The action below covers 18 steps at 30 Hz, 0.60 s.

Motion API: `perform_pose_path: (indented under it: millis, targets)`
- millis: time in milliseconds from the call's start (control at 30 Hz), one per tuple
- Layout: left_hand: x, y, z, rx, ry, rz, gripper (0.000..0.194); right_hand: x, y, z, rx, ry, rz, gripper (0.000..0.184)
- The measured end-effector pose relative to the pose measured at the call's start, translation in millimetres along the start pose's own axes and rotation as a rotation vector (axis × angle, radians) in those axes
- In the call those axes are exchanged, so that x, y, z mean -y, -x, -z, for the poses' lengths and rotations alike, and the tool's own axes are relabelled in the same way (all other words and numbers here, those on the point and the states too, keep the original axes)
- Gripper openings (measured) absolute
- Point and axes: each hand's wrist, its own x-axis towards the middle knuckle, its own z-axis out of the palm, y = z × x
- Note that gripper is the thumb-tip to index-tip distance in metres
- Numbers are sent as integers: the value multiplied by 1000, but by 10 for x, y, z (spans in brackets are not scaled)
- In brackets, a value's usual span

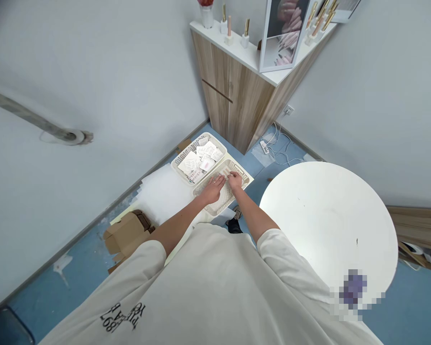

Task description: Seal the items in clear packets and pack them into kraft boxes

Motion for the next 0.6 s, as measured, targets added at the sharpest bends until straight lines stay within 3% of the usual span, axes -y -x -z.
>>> perform_pose_path:
  millis: [133,300,600]
  targets:
    - [-1,5,12,7,0,0,78,35,-8,-12,9,-47,-84,41]
    - [4,7,22,-10,5,13,76,67,21,44,24,29,-7,38]
    - [-86,2,117,-127,25,17,60,218,590,585,-125,191,286,35]
